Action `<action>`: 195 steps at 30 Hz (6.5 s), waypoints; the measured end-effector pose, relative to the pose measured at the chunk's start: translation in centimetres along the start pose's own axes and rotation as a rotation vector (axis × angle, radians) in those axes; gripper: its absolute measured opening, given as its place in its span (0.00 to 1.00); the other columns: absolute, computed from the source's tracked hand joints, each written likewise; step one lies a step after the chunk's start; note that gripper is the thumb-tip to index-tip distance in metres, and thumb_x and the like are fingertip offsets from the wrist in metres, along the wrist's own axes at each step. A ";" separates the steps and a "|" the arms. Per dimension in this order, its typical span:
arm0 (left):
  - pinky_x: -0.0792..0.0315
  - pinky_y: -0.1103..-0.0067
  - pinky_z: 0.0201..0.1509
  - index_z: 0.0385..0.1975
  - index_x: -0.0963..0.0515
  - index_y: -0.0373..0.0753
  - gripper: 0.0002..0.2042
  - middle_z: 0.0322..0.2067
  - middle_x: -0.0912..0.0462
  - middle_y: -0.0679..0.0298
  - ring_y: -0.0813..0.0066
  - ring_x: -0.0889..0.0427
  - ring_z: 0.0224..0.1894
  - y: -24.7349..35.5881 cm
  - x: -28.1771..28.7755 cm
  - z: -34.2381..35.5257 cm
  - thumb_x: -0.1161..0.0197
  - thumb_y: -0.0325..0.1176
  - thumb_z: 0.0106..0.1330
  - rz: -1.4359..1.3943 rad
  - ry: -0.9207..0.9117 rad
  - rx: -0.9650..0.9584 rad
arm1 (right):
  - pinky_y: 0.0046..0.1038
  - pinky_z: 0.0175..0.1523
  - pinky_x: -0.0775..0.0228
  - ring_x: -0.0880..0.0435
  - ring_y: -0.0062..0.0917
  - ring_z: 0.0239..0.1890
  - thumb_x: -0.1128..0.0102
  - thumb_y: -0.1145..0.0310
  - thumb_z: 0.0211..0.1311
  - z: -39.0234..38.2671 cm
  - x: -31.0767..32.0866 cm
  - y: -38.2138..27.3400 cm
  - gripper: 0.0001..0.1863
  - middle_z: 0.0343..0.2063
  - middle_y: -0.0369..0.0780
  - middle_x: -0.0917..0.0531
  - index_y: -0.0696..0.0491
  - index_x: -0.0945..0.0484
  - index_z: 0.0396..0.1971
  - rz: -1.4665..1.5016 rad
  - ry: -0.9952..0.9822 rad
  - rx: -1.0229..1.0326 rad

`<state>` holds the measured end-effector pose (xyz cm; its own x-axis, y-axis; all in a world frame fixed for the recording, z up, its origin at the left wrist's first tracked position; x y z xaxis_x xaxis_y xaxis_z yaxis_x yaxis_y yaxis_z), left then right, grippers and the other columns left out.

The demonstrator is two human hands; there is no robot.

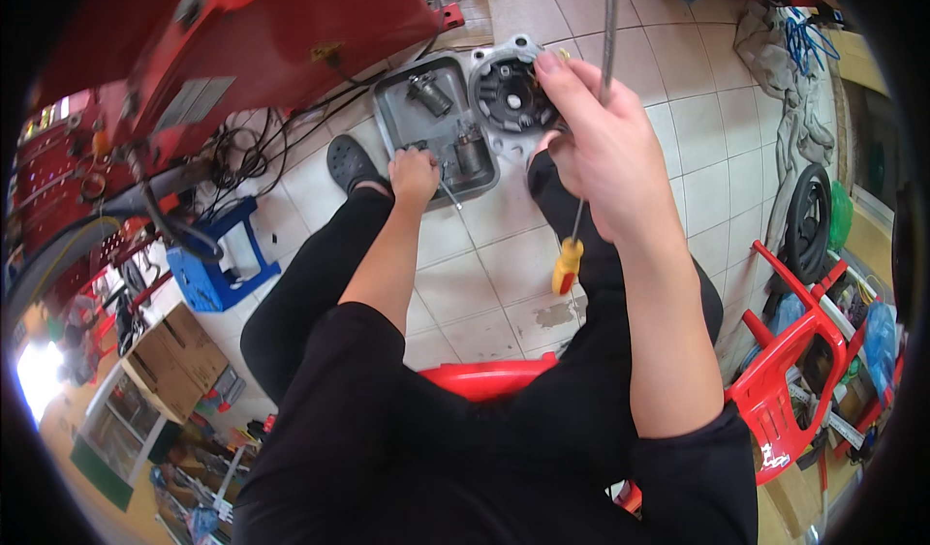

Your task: The person sits on a stool and uses a screwdriver to disassemble a small mechanical part, likely a carburetor, held in their lap. They remove screws and internal components, placing them into a metal tray on the floor.

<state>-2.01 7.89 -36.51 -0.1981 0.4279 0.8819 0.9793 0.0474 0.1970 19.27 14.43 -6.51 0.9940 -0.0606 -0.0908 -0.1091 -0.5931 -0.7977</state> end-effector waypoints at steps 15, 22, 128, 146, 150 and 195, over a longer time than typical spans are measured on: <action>0.41 0.70 0.46 0.28 0.21 0.46 0.07 0.32 0.28 0.67 0.67 0.32 0.43 3.2 -4.8 2.2 0.38 0.37 0.50 0.144 0.105 -0.181 | 0.13 0.24 0.52 0.40 0.05 0.20 0.46 0.59 0.65 3.1 1.5 1.9 0.14 0.21 0.26 0.28 0.56 0.24 0.33 0.254 0.022 -0.190; 0.27 0.68 0.34 0.27 0.24 0.41 0.04 0.30 0.23 0.60 0.61 0.19 0.31 1.5 -9.0 2.5 0.46 0.30 0.56 0.064 -0.069 -0.140 | 0.12 0.29 0.44 0.34 0.07 0.26 0.48 0.61 0.67 2.7 0.0 1.5 0.15 0.25 0.29 0.24 0.59 0.24 0.35 0.275 -0.031 -0.151; 0.41 0.63 0.64 0.49 0.32 0.36 0.24 0.51 0.28 0.53 0.55 0.33 0.58 10.0 25.8 -9.9 0.67 0.48 0.70 -2.710 -0.160 0.227 | 0.30 0.29 0.27 0.19 0.37 0.26 0.36 0.62 0.52 -10.1 -11.3 -5.9 0.17 0.26 0.41 0.21 0.44 0.23 0.43 -0.963 0.015 0.925; 0.38 0.64 0.63 0.51 0.31 0.34 0.36 0.51 0.26 0.51 0.57 0.29 0.56 10.3 29.5 -9.9 0.63 0.64 0.62 -2.814 -0.302 -0.104 | 0.12 0.17 0.54 0.41 0.03 0.14 0.43 0.62 0.64 -4.0 -4.7 -4.3 0.17 0.23 0.29 0.24 0.61 0.27 0.43 0.209 -0.057 0.352; 0.33 0.68 0.57 0.48 0.30 0.36 0.31 0.47 0.25 0.56 0.62 0.27 0.53 10.0 29.0 -9.6 0.58 0.60 0.63 -2.766 -0.408 -0.229 | 0.12 0.17 0.55 0.41 0.03 0.14 0.44 0.63 0.64 -4.1 -4.5 -4.4 0.16 0.23 0.28 0.24 0.61 0.27 0.42 0.166 -0.038 0.326; 0.47 0.84 0.18 0.51 0.29 0.46 0.28 0.31 0.22 0.69 0.83 0.40 0.15 10.4 27.4 -10.6 0.71 0.57 0.69 -2.095 -0.228 0.168 | 0.20 0.47 0.33 0.22 0.21 0.41 0.49 0.56 0.67 -4.7 -8.9 -1.9 0.24 0.41 0.44 0.20 0.59 0.33 0.52 -0.215 -0.214 0.323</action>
<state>2.26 10.57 -5.77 -0.7439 -0.2824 -0.6057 -0.6448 0.5417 0.5394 10.70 12.32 -1.41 0.9746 0.2241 0.0035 0.0703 -0.2906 -0.9543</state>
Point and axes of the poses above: each hand's wrist, its own z-axis towards the middle knuckle, its own x-axis out of the back of the hand, y = z × x, the point moved 10 cm from there along z, towards the middle knuckle
